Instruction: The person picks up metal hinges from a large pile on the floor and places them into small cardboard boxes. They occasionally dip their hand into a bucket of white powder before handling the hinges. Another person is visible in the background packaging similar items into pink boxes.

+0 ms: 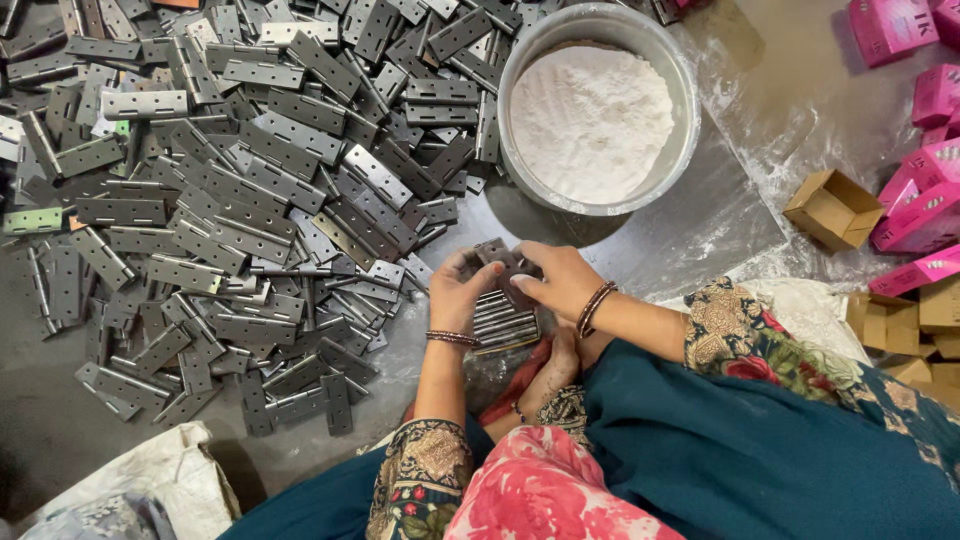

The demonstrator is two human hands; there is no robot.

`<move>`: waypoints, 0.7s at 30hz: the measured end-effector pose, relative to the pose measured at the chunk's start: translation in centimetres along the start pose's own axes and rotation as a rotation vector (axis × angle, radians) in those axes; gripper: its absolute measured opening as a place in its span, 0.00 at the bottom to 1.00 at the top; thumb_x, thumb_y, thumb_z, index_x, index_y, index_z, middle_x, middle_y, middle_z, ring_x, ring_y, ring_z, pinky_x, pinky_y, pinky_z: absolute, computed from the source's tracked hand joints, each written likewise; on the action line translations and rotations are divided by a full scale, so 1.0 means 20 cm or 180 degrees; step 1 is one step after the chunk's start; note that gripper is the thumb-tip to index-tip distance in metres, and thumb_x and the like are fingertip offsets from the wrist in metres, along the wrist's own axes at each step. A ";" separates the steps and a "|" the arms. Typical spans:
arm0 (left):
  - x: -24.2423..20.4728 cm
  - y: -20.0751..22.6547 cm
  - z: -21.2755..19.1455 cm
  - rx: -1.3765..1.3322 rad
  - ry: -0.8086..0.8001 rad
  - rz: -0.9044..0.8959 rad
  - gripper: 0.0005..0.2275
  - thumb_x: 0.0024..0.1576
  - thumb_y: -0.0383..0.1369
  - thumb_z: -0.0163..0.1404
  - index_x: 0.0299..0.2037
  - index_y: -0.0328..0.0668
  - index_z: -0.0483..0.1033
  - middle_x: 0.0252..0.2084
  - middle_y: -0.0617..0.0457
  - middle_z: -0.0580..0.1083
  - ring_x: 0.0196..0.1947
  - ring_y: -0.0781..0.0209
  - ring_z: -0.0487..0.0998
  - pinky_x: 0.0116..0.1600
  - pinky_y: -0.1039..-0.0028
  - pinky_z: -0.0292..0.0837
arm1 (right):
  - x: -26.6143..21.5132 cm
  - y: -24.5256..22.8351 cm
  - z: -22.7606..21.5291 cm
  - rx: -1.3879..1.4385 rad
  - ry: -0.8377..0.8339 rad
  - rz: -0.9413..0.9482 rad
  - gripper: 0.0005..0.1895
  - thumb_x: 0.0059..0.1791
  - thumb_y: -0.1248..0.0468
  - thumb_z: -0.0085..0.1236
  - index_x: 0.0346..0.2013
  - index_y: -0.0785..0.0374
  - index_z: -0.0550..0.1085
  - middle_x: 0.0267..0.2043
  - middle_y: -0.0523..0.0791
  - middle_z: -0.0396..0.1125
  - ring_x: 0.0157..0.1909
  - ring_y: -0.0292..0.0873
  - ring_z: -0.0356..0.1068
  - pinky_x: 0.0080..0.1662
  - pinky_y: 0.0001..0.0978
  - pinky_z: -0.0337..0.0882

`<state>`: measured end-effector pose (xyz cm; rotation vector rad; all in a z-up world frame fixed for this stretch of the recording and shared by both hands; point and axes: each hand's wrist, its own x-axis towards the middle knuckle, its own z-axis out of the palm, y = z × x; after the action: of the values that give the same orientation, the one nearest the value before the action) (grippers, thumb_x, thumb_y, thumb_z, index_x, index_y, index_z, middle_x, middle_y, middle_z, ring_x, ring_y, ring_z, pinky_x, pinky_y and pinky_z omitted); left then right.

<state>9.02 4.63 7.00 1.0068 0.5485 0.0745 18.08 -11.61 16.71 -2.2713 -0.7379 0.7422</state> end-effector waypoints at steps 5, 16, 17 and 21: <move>0.04 -0.05 -0.19 0.2154 0.0405 0.0729 0.09 0.51 0.30 0.62 0.42 0.42 0.83 0.40 0.52 0.80 0.39 0.61 0.81 0.47 0.73 0.76 | -0.06 0.04 0.00 -0.0249 0.0049 -0.0142 0.17 0.47 0.57 0.59 0.46 0.64 0.74 0.38 0.57 0.73 0.43 0.62 0.74 0.44 0.51 0.72; 0.02 -0.31 -0.33 0.3088 0.0248 0.0562 0.12 0.45 0.28 0.63 0.39 0.44 0.82 0.40 0.46 0.78 0.44 0.46 0.78 0.51 0.63 0.74 | -0.10 -0.03 -0.06 -0.0743 -0.0191 0.0162 0.15 0.47 0.57 0.56 0.46 0.59 0.74 0.38 0.54 0.74 0.43 0.61 0.73 0.43 0.54 0.70; 0.01 -0.31 -0.33 0.3100 0.0270 0.0582 0.11 0.45 0.29 0.62 0.39 0.44 0.81 0.40 0.45 0.78 0.44 0.46 0.78 0.51 0.63 0.74 | -0.10 -0.03 -0.06 -0.0737 -0.0189 0.0176 0.15 0.47 0.57 0.56 0.46 0.59 0.74 0.38 0.54 0.74 0.43 0.61 0.73 0.43 0.54 0.70; -0.01 -0.29 -0.29 0.3633 0.0317 0.1125 0.07 0.50 0.29 0.60 0.38 0.44 0.81 0.40 0.45 0.78 0.46 0.42 0.75 0.53 0.58 0.70 | -0.09 -0.03 -0.06 -0.0737 -0.0198 0.0186 0.15 0.47 0.57 0.56 0.46 0.59 0.74 0.37 0.54 0.74 0.43 0.61 0.73 0.43 0.54 0.70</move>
<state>4.97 5.87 -0.09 2.2201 0.4846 0.1297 17.45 -12.91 18.57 -2.4965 -0.8267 0.7932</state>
